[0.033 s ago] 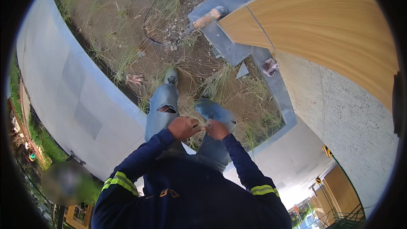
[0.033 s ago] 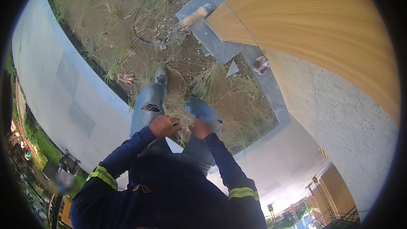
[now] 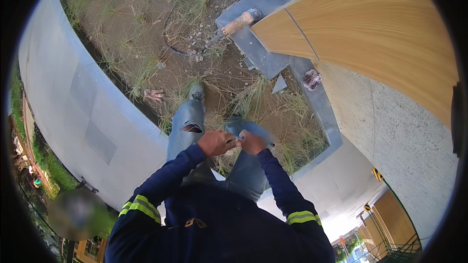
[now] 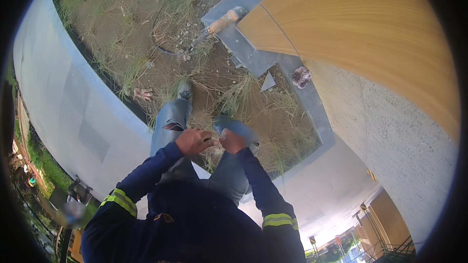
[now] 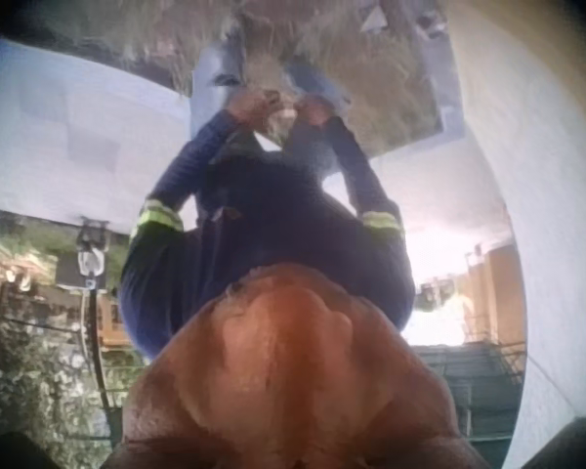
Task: The person kneels beside a concrete curb and uses an angle grinder to grind the edge of the curb. The person holds the tool with both hands and moves it along the curb surface, generating dust and debris.
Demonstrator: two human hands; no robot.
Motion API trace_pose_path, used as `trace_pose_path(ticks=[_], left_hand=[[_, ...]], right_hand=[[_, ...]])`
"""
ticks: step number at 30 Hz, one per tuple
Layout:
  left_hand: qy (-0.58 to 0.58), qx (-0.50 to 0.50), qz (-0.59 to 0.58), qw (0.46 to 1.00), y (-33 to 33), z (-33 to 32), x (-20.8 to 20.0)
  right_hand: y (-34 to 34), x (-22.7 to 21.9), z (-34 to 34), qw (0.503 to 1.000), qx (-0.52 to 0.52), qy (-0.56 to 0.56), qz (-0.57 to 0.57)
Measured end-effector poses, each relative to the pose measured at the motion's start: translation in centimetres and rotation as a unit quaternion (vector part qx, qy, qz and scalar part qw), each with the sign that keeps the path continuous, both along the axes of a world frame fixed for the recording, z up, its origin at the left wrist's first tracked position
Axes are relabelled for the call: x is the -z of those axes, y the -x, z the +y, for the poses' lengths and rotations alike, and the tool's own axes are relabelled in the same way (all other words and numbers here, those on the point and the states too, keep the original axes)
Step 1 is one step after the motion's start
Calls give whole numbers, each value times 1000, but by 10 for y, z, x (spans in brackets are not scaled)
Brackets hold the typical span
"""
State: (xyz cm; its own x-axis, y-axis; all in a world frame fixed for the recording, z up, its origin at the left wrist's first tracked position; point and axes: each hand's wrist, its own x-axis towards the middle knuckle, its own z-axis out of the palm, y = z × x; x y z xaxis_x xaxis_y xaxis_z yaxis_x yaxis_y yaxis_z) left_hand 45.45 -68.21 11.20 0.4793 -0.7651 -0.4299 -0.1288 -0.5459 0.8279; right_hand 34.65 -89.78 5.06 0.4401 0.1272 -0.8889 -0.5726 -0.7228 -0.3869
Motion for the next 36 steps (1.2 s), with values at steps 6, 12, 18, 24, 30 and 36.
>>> trace_pose_path(ticks=[6, 12, 18, 24, 30, 36], left_hand=[[82, -111, -153, 978, -139, -56, 177], [46, -239, -184, 952, -193, -24, 273], [69, -356, -170, 916, -248, -2, 288], [117, -371, -218, 895, -275, -22, 283], [278, -536, -214, 768, -321, -28, 292], [285, -528, -52, 798, -360, -70, 388]], right_hand=[[-206, 245, -27, 939, 248, 38, -233], [-383, 381, 0, 839, 412, 146, -324], [-443, 411, 41, 762, 560, 184, -267], [-443, 407, 33, 754, 567, 158, -292], [-385, 378, 47, 758, 533, -16, -375], [-232, 350, 83, 699, 559, -60, -442]])
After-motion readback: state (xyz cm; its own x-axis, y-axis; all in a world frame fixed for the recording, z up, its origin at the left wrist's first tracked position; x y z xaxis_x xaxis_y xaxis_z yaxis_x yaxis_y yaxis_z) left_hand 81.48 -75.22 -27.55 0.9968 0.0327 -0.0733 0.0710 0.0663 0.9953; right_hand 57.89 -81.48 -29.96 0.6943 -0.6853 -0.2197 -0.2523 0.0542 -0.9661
